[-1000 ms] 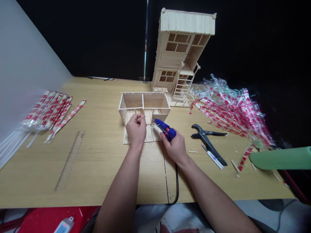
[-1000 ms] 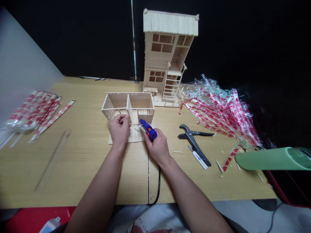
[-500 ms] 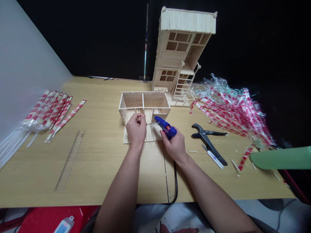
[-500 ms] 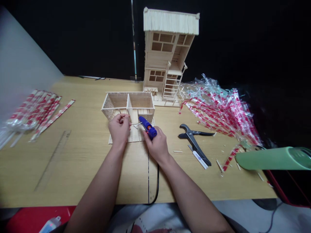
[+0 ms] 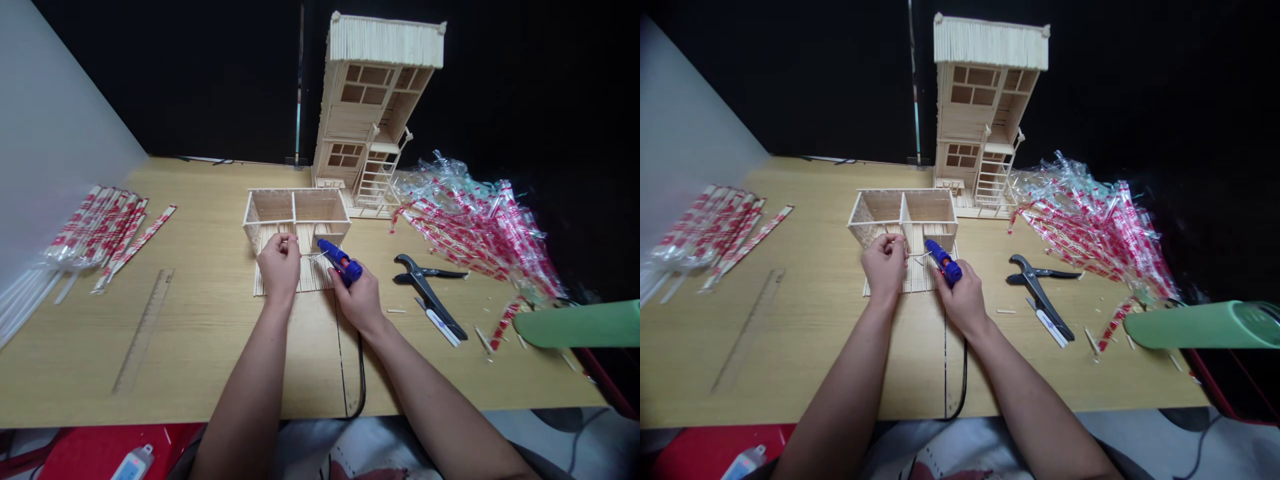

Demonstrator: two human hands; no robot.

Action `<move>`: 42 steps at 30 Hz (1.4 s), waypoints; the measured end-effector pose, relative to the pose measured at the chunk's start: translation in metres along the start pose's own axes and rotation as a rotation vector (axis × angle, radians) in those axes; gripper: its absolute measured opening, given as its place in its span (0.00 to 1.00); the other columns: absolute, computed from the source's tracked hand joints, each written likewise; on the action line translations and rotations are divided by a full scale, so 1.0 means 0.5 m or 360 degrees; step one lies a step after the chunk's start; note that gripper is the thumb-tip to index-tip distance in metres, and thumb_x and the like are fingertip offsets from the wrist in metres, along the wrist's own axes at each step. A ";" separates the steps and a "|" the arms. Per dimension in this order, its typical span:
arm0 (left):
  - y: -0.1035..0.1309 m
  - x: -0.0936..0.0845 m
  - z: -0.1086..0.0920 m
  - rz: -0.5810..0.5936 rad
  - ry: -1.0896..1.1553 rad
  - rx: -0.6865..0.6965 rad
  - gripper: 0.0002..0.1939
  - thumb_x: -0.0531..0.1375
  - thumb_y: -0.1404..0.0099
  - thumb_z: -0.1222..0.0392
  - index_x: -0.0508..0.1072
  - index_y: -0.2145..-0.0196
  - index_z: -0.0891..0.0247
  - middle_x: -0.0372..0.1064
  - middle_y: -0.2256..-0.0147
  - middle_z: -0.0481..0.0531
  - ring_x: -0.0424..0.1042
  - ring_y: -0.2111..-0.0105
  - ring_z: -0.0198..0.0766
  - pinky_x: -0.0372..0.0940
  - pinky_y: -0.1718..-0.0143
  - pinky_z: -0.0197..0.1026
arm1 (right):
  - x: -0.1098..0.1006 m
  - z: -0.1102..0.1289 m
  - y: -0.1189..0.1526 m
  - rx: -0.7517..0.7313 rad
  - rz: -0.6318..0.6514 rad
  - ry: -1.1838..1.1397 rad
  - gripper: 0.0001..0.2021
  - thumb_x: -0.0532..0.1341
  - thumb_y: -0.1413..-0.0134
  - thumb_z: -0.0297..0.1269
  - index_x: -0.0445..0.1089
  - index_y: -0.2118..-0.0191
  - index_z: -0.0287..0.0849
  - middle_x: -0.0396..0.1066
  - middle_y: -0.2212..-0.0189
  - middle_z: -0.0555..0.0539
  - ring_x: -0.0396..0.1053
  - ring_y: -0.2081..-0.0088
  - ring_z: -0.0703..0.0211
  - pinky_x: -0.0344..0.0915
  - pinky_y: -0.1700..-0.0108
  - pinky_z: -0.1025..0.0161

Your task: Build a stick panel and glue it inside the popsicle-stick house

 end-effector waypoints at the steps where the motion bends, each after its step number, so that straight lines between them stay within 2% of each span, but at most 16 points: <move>1: 0.000 0.000 0.000 0.0000 -0.0010 -0.0002 0.09 0.57 0.35 0.56 0.75 0.67 0.61 0.69 0.80 0.45 0.67 0.81 0.33 0.62 0.76 0.35 | 0.001 -0.002 0.001 0.0002 0.0005 0.0007 0.14 0.59 0.38 0.49 0.67 0.67 0.42 0.70 0.71 0.46 0.70 0.69 0.54 0.67 0.63 0.58; 8: -0.001 0.000 -0.001 -0.0006 -0.0001 0.0007 0.09 0.57 0.36 0.56 0.75 0.68 0.61 0.69 0.81 0.45 0.66 0.82 0.33 0.60 0.77 0.35 | 0.003 -0.009 0.006 0.0036 0.0053 0.0043 0.14 0.59 0.38 0.48 0.69 0.66 0.41 0.71 0.72 0.44 0.71 0.69 0.52 0.67 0.64 0.58; 17: -0.003 0.000 0.002 -0.0008 -0.0007 -0.0006 0.09 0.57 0.36 0.56 0.75 0.68 0.62 0.68 0.81 0.45 0.66 0.82 0.33 0.60 0.77 0.35 | 0.006 -0.016 0.011 0.0050 0.0148 0.0103 0.14 0.58 0.38 0.46 0.72 0.61 0.39 0.75 0.67 0.40 0.74 0.63 0.49 0.68 0.59 0.56; 30: -0.004 0.001 0.003 -0.0015 0.0004 0.0024 0.09 0.58 0.36 0.56 0.75 0.68 0.62 0.68 0.81 0.45 0.69 0.80 0.34 0.62 0.75 0.35 | 0.000 -0.018 0.009 0.0083 0.0172 0.0119 0.15 0.58 0.38 0.45 0.73 0.60 0.38 0.76 0.66 0.40 0.74 0.62 0.48 0.69 0.59 0.56; 39: -0.003 0.000 0.000 -0.0005 0.0035 0.0026 0.09 0.58 0.36 0.56 0.75 0.68 0.62 0.67 0.81 0.45 0.66 0.81 0.33 0.60 0.77 0.34 | -0.002 -0.012 0.007 0.0063 0.0169 0.0092 0.15 0.58 0.38 0.46 0.74 0.58 0.38 0.77 0.65 0.40 0.75 0.61 0.49 0.70 0.57 0.56; 42: -0.004 -0.001 0.002 -0.0007 0.0037 0.0030 0.09 0.58 0.36 0.55 0.75 0.68 0.62 0.67 0.81 0.45 0.65 0.82 0.32 0.58 0.78 0.34 | -0.014 -0.015 0.005 0.0102 0.0149 0.0112 0.15 0.58 0.38 0.45 0.74 0.57 0.39 0.77 0.64 0.40 0.75 0.61 0.49 0.70 0.57 0.56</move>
Point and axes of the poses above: each hand's wrist, its own y-axis away from the middle knuckle, its own x-axis out of the palm, z = x × y, the point moved 1 cm from there along -y, towards the middle knuckle
